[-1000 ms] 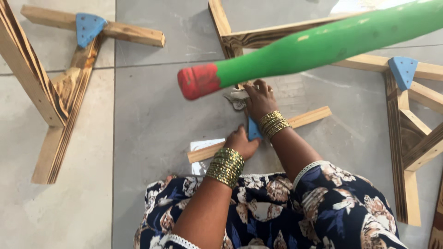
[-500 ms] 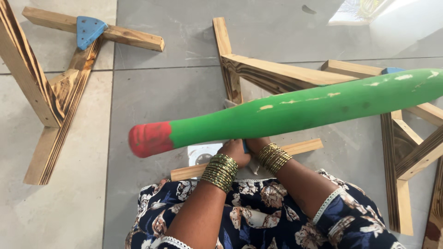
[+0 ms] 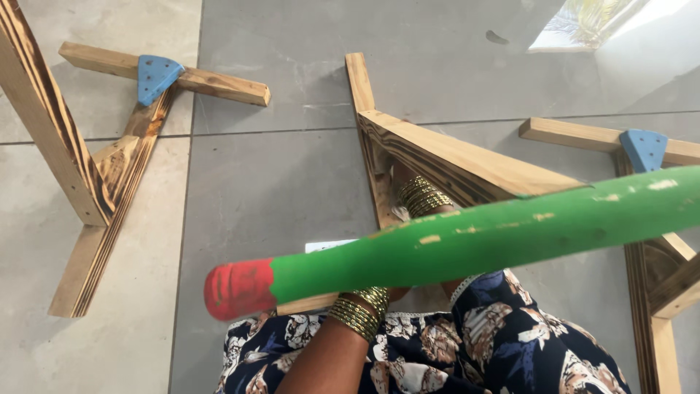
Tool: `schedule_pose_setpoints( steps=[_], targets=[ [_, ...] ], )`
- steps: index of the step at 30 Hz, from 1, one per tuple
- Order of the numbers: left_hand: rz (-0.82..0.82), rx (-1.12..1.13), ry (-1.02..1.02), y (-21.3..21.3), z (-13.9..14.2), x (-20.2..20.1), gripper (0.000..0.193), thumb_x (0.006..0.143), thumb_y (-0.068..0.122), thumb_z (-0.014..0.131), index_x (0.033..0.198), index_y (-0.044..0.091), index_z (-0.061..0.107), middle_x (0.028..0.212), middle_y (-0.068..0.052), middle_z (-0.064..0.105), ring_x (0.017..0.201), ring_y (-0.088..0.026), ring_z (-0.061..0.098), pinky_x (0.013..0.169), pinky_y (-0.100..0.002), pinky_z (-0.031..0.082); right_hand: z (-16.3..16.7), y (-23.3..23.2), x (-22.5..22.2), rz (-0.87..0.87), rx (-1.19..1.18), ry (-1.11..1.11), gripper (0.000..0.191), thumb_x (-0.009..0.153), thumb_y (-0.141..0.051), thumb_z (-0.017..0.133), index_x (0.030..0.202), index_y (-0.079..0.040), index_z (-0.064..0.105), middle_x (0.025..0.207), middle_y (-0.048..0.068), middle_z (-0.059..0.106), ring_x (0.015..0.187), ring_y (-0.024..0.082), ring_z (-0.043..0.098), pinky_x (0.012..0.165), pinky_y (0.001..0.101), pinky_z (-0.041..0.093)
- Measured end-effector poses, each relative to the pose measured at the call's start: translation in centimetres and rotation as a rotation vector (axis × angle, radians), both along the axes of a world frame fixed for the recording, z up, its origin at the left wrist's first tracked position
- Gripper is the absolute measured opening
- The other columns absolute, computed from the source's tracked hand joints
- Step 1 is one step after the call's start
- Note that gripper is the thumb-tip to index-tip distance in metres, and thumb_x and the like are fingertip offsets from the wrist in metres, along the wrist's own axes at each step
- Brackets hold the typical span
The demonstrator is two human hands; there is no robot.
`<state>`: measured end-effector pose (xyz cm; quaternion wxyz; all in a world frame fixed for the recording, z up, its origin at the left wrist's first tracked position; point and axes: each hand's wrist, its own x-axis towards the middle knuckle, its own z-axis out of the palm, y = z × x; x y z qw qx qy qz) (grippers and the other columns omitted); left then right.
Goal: The person sits on the floor and wipes wooden furniture components, including frame rails and a green painted wooden leg, with a cloth. They hold the green leg in one hand while wiping the wood pieces one at a time, turning pieces to reach different surfaces.
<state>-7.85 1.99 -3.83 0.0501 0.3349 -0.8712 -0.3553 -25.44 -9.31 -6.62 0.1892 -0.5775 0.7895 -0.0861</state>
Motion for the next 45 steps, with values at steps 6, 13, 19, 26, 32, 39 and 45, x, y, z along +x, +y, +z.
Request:
schedule_pose_setpoints(
  steps=[6,13,19,26,32,39,45],
  targets=[
    [0.005,0.062,0.176,0.3,-0.7,0.0,0.053,0.092,0.035,0.065,0.138,0.012,0.056,0.139,-0.016,0.06,0.125,-0.031,0.058,0.103,-0.043,0.047,-2.8,1.0,-1.4,-0.021,-0.11,-0.041,0.048,0.082,-0.008,0.064,0.13,-0.009,0.064,0.12,0.018,0.062,0.11,0.037,0.064,0.095,0.0441,0.054],
    [0.022,0.117,0.272,0.1,-0.2,-0.4,0.044,0.099,0.034,0.057,0.137,0.012,0.059,0.138,-0.014,0.062,0.124,-0.028,0.061,0.102,-0.042,0.048,-1.0,8.1,-3.0,0.285,-0.196,-0.149,0.054,0.075,-0.006,0.068,0.129,-0.013,0.068,0.122,0.017,0.06,0.112,0.039,0.062,0.096,0.0452,0.054],
    [-0.022,-0.064,0.143,0.3,-1.1,-0.2,0.045,0.094,0.027,0.059,0.138,0.017,0.061,0.132,-0.011,0.069,0.119,-0.029,0.066,0.104,-0.046,0.05,2.3,4.7,3.8,0.55,-0.581,0.283,0.03,0.081,-0.01,0.066,0.109,-0.015,0.075,0.126,0.011,0.063,0.121,0.034,0.062,0.102,0.0477,0.05],
    [0.0,-0.009,0.124,-0.2,-0.6,0.2,0.052,0.091,0.031,0.065,0.14,0.015,0.056,0.136,-0.014,0.062,0.123,-0.03,0.061,0.106,-0.045,0.048,-0.6,-4.9,6.7,0.506,-0.247,0.936,0.033,0.084,-0.025,0.055,0.098,-0.005,0.077,0.118,0.016,0.065,0.121,0.027,0.059,0.118,0.0428,0.03],
    [0.02,0.081,-0.028,-0.1,1.5,0.7,0.06,0.089,0.034,0.071,0.142,0.014,0.052,0.139,-0.015,0.057,0.125,-0.032,0.057,0.107,-0.045,0.046,-2.8,0.5,6.4,0.502,0.049,0.503,0.025,0.088,-0.019,0.059,0.102,-0.015,0.079,0.119,0.01,0.066,0.12,0.027,0.06,0.115,0.0434,0.035],
    [0.121,0.389,-0.194,-0.8,-4.0,-0.3,0.075,0.085,0.035,0.078,0.147,0.011,0.044,0.145,-0.018,0.049,0.128,-0.034,0.053,0.109,-0.042,0.045,-1.2,9.0,3.3,0.385,-0.312,0.014,0.019,0.094,-0.017,0.063,0.109,-0.014,0.075,0.107,0.009,0.071,0.101,0.026,0.068,0.092,0.0401,0.051],
    [-0.033,-0.028,0.449,-4.0,-4.5,-0.2,0.037,0.09,0.017,0.069,0.126,0.013,0.068,0.127,-0.014,0.069,0.122,-0.027,0.065,0.107,-0.043,0.051,12.4,19.0,3.4,0.344,-0.819,-0.288,0.029,0.079,-0.012,0.059,0.098,-0.008,0.08,0.108,0.014,0.074,0.099,0.028,0.073,0.088,0.0381,0.06]
  ],
)
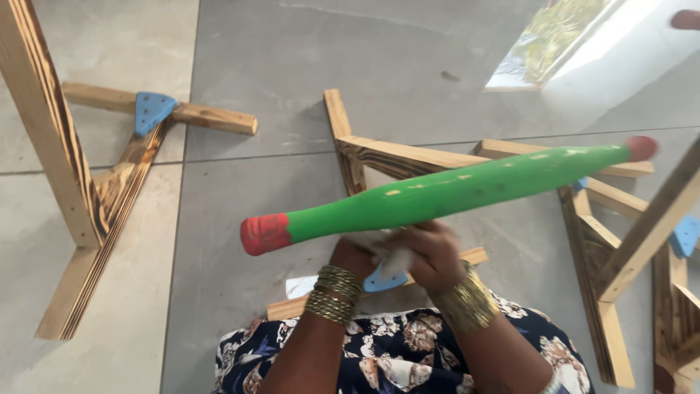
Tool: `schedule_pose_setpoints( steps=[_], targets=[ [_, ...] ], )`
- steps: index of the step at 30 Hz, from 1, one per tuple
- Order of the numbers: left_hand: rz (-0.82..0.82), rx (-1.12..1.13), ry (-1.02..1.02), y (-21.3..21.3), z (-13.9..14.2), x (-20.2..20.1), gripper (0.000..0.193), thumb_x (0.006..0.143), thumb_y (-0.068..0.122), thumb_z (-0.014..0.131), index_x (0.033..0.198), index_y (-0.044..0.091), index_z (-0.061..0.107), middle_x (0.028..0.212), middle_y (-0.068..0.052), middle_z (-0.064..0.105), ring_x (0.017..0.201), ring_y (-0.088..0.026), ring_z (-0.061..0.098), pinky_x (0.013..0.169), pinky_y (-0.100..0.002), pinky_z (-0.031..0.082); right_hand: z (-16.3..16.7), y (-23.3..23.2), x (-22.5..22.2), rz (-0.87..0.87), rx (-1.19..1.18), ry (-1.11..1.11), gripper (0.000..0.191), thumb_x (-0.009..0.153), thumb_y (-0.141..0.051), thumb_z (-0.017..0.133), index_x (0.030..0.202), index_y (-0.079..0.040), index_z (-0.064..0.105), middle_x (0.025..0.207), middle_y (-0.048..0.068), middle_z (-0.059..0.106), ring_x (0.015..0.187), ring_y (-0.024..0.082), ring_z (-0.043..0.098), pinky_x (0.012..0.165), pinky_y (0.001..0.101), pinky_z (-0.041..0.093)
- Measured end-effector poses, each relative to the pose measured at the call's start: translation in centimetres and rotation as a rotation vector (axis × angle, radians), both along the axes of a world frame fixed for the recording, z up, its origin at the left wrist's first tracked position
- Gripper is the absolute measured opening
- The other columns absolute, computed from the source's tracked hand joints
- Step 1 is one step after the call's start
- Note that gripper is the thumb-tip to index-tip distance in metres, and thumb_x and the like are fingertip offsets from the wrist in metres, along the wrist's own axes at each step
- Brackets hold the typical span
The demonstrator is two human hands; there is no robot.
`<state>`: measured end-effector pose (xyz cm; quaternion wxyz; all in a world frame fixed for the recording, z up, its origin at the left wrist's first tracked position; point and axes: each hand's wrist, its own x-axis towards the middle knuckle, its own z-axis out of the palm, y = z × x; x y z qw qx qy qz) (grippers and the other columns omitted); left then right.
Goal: The person sits on the floor and wipes wooden furniture components, including frame rails and a green painted wooden leg, with a cloth. They hold the green leg in one hand while wiping the wood pieces one at a time, turning pieces to reach different surfaces.
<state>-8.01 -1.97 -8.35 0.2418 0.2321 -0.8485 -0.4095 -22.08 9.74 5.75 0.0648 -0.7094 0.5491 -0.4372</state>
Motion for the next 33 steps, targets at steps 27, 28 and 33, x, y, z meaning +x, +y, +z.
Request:
schedule_pose_setpoints(
  steps=[27,28,33],
  targets=[
    [0.022,0.695,1.497,3.0,19.1,9.0,0.06,0.116,0.047,0.051,0.149,-0.003,0.048,0.125,-0.019,0.066,0.111,-0.027,0.066,0.108,-0.053,0.056,16.8,0.8,7.7,-0.292,-0.32,0.484,0.032,0.082,-0.015,0.072,0.113,-0.022,0.076,0.129,0.005,0.066,0.131,0.023,0.059,0.12,0.0583,0.02],
    [0.038,0.711,1.49,2.9,19.0,8.9,0.06,0.114,0.046,0.051,0.149,-0.002,0.048,0.127,-0.02,0.066,0.112,-0.028,0.067,0.107,-0.053,0.057,17.0,1.5,5.2,-0.362,-0.296,0.47,0.033,0.084,-0.009,0.066,0.114,-0.018,0.076,0.127,0.004,0.07,0.134,0.024,0.06,0.123,0.0566,0.024],
    [0.079,0.719,1.463,2.8,18.8,8.8,0.06,0.11,0.047,0.054,0.149,0.003,0.047,0.13,-0.02,0.067,0.114,-0.03,0.069,0.105,-0.051,0.057,19.3,3.8,-5.3,-0.708,-0.289,0.357,0.035,0.089,-0.007,0.062,0.122,-0.01,0.073,0.133,0.013,0.07,0.133,0.034,0.06,0.119,0.0506,0.04]
  ],
)
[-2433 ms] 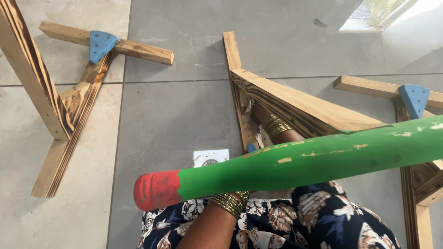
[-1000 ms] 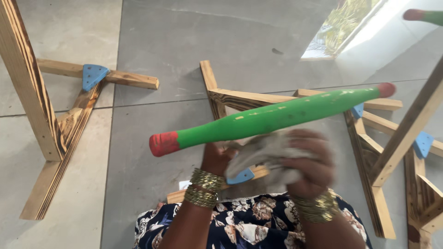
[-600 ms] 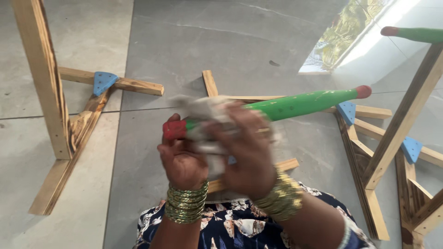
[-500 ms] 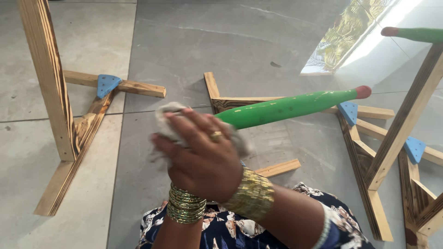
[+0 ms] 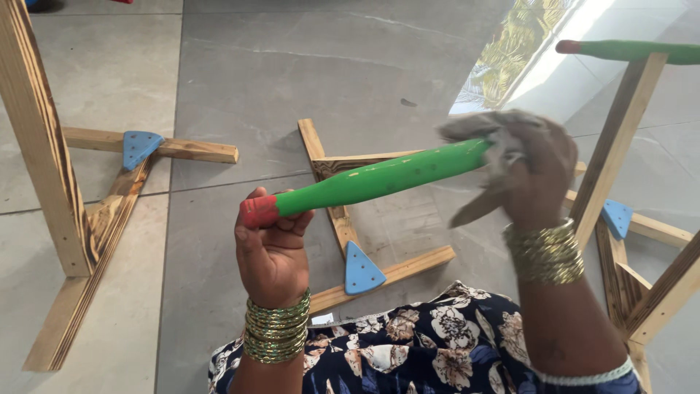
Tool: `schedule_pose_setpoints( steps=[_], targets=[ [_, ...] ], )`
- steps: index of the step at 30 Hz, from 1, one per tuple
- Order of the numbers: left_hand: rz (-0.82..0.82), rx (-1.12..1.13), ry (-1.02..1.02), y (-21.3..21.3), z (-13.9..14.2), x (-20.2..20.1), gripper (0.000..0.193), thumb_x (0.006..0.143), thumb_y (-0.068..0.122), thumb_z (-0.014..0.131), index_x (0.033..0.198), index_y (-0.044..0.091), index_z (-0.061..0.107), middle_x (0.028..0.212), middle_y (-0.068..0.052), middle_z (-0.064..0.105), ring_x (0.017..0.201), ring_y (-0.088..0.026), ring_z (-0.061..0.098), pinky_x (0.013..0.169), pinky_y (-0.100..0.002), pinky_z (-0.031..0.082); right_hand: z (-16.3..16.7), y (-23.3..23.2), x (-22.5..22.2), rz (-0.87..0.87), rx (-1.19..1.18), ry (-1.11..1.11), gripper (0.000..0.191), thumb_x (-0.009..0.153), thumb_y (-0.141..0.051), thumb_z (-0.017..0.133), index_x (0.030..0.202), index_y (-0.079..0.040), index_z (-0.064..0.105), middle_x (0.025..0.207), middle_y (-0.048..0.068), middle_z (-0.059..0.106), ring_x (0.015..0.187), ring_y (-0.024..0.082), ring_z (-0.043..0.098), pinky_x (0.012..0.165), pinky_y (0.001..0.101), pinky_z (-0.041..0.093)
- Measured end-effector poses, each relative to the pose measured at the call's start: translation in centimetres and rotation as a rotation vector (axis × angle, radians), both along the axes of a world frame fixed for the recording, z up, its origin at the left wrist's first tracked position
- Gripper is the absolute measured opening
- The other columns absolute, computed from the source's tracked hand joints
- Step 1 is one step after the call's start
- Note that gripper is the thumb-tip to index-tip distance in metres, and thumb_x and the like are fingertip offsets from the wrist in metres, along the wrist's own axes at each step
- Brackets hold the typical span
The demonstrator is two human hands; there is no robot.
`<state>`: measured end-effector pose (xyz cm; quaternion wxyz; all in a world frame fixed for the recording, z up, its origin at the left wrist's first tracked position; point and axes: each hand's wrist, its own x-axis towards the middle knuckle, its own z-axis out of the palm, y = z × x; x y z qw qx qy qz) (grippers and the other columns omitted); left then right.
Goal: The person sits on the floor and wipes wooden furniture components, including frame rails and a green painted wooden leg, with a cloth. They hold the green leg in one hand while wiping the wood pieces one at a time, turning pieces to reach different surfaces.
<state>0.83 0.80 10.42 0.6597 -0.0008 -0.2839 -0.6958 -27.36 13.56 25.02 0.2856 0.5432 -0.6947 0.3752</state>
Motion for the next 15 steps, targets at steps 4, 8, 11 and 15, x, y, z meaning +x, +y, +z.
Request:
schedule_pose_setpoints(
  steps=[4,8,11,15],
  targets=[
    [-0.02,-0.008,0.043,-0.1,0.0,0.0,0.058,0.11,0.049,0.053,0.149,0.006,0.047,0.131,-0.019,0.067,0.116,-0.032,0.069,0.105,-0.052,0.057,-1.0,0.1,-0.5,0.036,-0.037,0.042,0.027,0.094,-0.011,0.062,0.12,-0.008,0.071,0.124,0.016,0.071,0.128,0.037,0.062,0.123,0.0547,0.036],
    [-0.05,0.007,0.052,0.0,0.0,0.3,0.06,0.11,0.053,0.054,0.15,0.009,0.048,0.131,-0.018,0.066,0.117,-0.032,0.068,0.108,-0.053,0.056,-3.7,-0.5,3.7,0.116,-0.147,-0.007,0.033,0.092,-0.013,0.061,0.123,-0.01,0.07,0.131,0.018,0.068,0.135,0.04,0.058,0.12,0.053,0.041],
    [-0.106,-0.036,0.078,0.2,0.2,0.6,0.065,0.103,0.058,0.058,0.151,0.014,0.048,0.14,-0.016,0.064,0.124,-0.032,0.067,0.111,-0.054,0.055,-4.6,-0.7,5.7,0.319,-0.127,0.064,0.031,0.089,-0.017,0.067,0.119,-0.012,0.074,0.13,0.019,0.063,0.133,0.038,0.059,0.12,0.0547,0.041],
    [-0.079,-0.031,0.011,0.8,0.5,1.3,0.058,0.102,0.05,0.067,0.147,0.018,0.049,0.144,-0.014,0.061,0.121,-0.029,0.067,0.107,-0.053,0.055,-4.3,-1.1,3.9,0.219,-0.051,0.21,0.03,0.091,-0.023,0.074,0.118,-0.011,0.076,0.128,0.02,0.065,0.13,0.039,0.061,0.121,0.0585,0.035]
  ],
)
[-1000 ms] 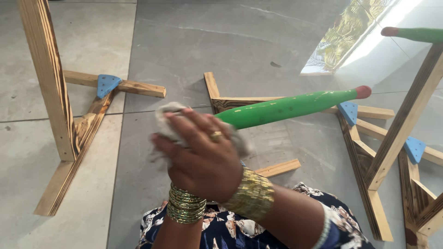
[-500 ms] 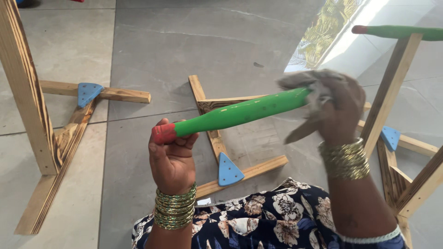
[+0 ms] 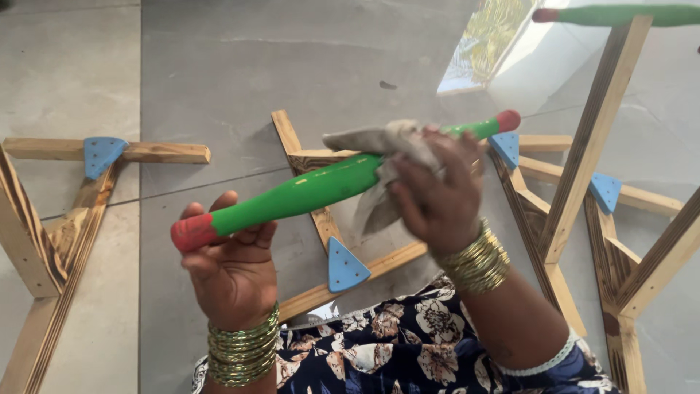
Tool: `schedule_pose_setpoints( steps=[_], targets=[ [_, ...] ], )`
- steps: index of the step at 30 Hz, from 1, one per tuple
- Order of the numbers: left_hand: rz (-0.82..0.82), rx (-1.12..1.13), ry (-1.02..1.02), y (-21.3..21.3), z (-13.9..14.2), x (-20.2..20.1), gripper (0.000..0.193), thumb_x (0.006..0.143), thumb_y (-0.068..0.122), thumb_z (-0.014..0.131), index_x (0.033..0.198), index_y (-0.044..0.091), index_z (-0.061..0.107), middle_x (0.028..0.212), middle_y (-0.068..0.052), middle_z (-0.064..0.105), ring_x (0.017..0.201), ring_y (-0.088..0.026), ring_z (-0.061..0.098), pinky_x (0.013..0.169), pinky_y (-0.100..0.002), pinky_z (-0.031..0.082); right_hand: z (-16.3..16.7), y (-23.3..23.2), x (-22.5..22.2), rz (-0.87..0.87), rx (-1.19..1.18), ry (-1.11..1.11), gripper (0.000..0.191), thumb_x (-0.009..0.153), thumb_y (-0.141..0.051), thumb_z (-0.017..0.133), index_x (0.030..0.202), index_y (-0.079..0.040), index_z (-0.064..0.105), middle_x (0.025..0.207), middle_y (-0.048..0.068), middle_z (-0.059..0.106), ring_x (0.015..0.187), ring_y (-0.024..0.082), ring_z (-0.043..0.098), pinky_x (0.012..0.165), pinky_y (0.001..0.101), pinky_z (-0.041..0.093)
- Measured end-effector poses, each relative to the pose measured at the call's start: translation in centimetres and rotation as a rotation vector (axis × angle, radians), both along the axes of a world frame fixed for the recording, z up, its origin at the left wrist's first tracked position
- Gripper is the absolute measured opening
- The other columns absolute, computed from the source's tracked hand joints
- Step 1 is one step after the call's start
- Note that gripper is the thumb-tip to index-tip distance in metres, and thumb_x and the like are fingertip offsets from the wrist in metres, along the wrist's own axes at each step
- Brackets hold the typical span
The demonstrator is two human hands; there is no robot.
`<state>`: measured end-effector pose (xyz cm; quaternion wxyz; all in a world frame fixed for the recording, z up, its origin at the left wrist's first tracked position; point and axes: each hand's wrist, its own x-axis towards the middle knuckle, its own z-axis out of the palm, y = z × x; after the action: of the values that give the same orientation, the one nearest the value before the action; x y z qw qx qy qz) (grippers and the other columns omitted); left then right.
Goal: The person sits on the floor and wipes wooden furniture components, including frame rails and a green painted wooden leg, with a cloth. They hold the green leg in one hand while wiping the wood pieces one at a time, turning pieces to reach different surfaces.
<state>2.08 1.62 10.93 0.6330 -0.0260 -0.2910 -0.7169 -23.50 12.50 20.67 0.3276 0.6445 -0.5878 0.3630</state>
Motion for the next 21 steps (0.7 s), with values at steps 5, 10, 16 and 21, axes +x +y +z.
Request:
schedule_pose_setpoints(
  steps=[5,10,16,21],
  targets=[
    [0.033,-0.018,-0.055,-0.1,0.0,0.4,0.052,0.106,0.045,0.068,0.146,0.017,0.05,0.14,-0.015,0.063,0.118,-0.027,0.069,0.104,-0.05,0.056,0.0,-0.4,-7.7,-0.143,-0.148,-0.404,0.03,0.104,-0.027,0.062,0.125,-0.008,0.075,0.113,0.014,0.07,0.113,0.029,0.067,0.105,0.0493,0.055],
    [0.036,-0.027,-0.035,-0.3,-0.1,0.1,0.05,0.106,0.047,0.067,0.144,0.018,0.051,0.137,-0.014,0.065,0.118,-0.027,0.069,0.102,-0.05,0.058,-1.3,-0.6,-12.6,0.249,-0.296,-0.886,0.03,0.117,-0.029,0.06,0.125,0.0,0.066,0.117,0.017,0.069,0.108,0.025,0.07,0.095,0.0407,0.06],
    [0.023,0.001,0.004,-0.4,-0.5,0.0,0.05,0.106,0.046,0.067,0.144,0.018,0.051,0.136,-0.015,0.066,0.116,-0.026,0.07,0.101,-0.049,0.058,-0.1,-0.1,-15.5,0.568,-0.196,-1.565,0.04,0.108,-0.036,0.054,0.125,-0.001,0.065,0.104,0.015,0.071,0.085,0.023,0.069,0.068,0.0312,0.058],
    [0.008,0.0,0.033,-0.6,-0.5,-0.6,0.055,0.102,0.045,0.069,0.147,0.018,0.051,0.136,-0.016,0.064,0.116,-0.027,0.07,0.102,-0.05,0.058,-1.0,-0.1,-13.2,0.435,-0.155,-1.649,0.036,0.112,-0.035,0.052,0.131,-0.005,0.056,0.113,0.01,0.07,0.1,0.024,0.073,0.074,0.0293,0.056]
  ],
)
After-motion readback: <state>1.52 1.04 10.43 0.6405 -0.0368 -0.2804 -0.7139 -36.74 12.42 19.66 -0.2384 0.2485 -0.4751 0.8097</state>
